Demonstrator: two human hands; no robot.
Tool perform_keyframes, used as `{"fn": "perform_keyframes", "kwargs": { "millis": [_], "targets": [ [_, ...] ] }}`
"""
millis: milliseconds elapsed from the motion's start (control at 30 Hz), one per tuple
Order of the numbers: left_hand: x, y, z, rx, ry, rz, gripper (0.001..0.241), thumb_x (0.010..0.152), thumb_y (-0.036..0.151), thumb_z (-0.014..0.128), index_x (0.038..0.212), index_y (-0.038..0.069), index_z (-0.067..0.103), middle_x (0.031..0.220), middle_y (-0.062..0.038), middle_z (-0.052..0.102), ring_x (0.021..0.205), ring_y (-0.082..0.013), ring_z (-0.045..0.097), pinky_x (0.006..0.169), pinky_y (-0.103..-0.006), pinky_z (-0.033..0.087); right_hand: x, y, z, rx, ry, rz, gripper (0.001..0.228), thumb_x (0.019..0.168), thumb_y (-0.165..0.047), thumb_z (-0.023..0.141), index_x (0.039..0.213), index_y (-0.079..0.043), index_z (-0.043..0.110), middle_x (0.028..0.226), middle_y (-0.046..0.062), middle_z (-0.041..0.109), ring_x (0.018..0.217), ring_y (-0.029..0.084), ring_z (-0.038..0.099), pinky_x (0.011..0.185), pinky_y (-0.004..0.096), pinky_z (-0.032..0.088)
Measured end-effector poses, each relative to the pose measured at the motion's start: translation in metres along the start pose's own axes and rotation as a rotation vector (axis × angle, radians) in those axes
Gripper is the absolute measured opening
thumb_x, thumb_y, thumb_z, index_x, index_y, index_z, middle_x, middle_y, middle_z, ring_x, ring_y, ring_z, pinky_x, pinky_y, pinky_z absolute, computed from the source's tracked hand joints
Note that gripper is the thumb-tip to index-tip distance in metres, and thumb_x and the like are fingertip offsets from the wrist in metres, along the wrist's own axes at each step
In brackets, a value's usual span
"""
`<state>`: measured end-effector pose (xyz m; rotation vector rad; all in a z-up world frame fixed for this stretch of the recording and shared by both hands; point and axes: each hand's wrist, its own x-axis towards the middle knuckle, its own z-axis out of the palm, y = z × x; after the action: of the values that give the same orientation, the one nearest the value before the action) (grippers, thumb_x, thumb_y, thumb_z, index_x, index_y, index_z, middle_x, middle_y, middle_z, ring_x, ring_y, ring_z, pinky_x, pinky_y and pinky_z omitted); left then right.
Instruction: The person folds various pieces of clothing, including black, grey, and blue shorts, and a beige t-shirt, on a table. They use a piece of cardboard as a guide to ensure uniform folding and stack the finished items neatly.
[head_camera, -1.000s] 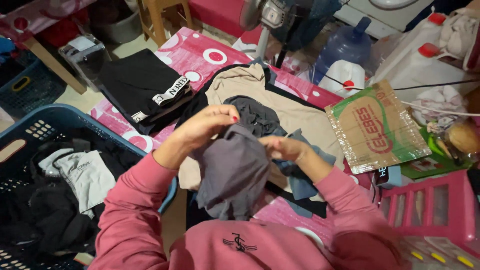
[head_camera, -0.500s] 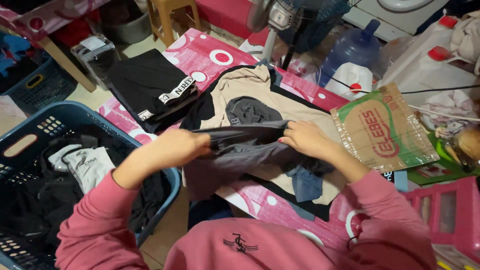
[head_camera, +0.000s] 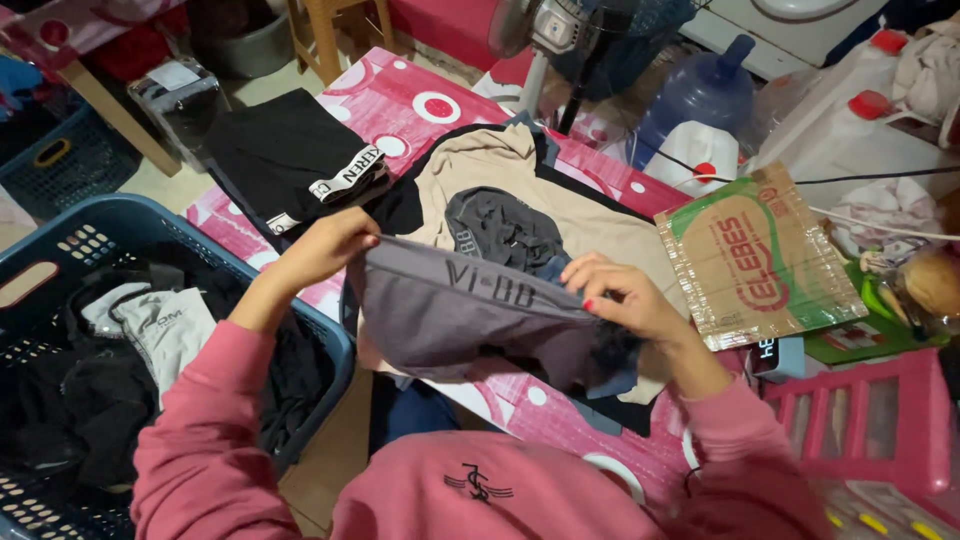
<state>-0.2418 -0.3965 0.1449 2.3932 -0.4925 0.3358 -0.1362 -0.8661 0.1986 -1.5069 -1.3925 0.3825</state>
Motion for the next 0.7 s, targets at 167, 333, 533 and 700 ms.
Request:
{"fn": "perform_keyframes", "kwargs": {
  "millis": [167, 333, 533, 700],
  "targets": [
    [0.009, -0.033, 0.024, -0.478, -0.011, -0.076, 0.015, 0.102, 0.017, 0.062, 0.101, 0.003, 0.063, 0.098, -0.005, 0.062, 0.093, -0.0165, 0.059, 0.084, -0.0318, 0.049, 0.005, -0.017, 0.004, 0.218, 0.173, -0.146, 0.031, 0.101, -0.029, 0.07, 0.08, -0.01, 0.057, 0.088, 0.006, 0.065, 0.101, 0.027, 0.066, 0.101, 0.047, 0.046],
    [0.029, -0.007, 0.023, -1.077, -0.073, -0.029, 0.019, 0.104, 0.023, 0.063, 0.103, 0.004, 0.064, 0.106, -0.002, 0.062, 0.1, -0.0128, 0.058, 0.091, -0.0298, 0.047, -0.005, -0.004, -0.008, 0.852, 0.268, -0.205, 0.039, 0.103, -0.033, 0.075, 0.075, -0.013, 0.055, 0.072, -0.003, 0.065, 0.074, 0.013, 0.063, 0.1, 0.046, 0.04],
    [0.029, -0.013, -0.019, -1.336, 0.122, 0.113, 0.016, 0.104, 0.022, 0.066, 0.1, 0.007, 0.064, 0.107, -0.003, 0.062, 0.105, -0.0166, 0.062, 0.097, -0.0327, 0.049, 0.028, -0.023, -0.058, -0.215, 0.173, 0.058, 0.021, 0.1, -0.027, 0.07, 0.089, -0.01, 0.064, 0.084, 0.004, 0.067, 0.092, 0.022, 0.069, 0.083, 0.037, 0.052],
    [0.017, -0.002, -0.07, -0.146, 0.343, -0.01, 0.009, 0.104, 0.014, 0.067, 0.101, 0.006, 0.063, 0.098, -0.008, 0.057, 0.095, -0.0233, 0.054, 0.085, -0.0349, 0.043, 0.069, 0.021, -0.077, -0.855, 0.145, 0.028, 0.019, 0.094, -0.019, 0.075, 0.11, -0.009, 0.071, 0.102, 0.008, 0.073, 0.098, 0.025, 0.066, 0.094, 0.04, 0.043]
  ]
}}
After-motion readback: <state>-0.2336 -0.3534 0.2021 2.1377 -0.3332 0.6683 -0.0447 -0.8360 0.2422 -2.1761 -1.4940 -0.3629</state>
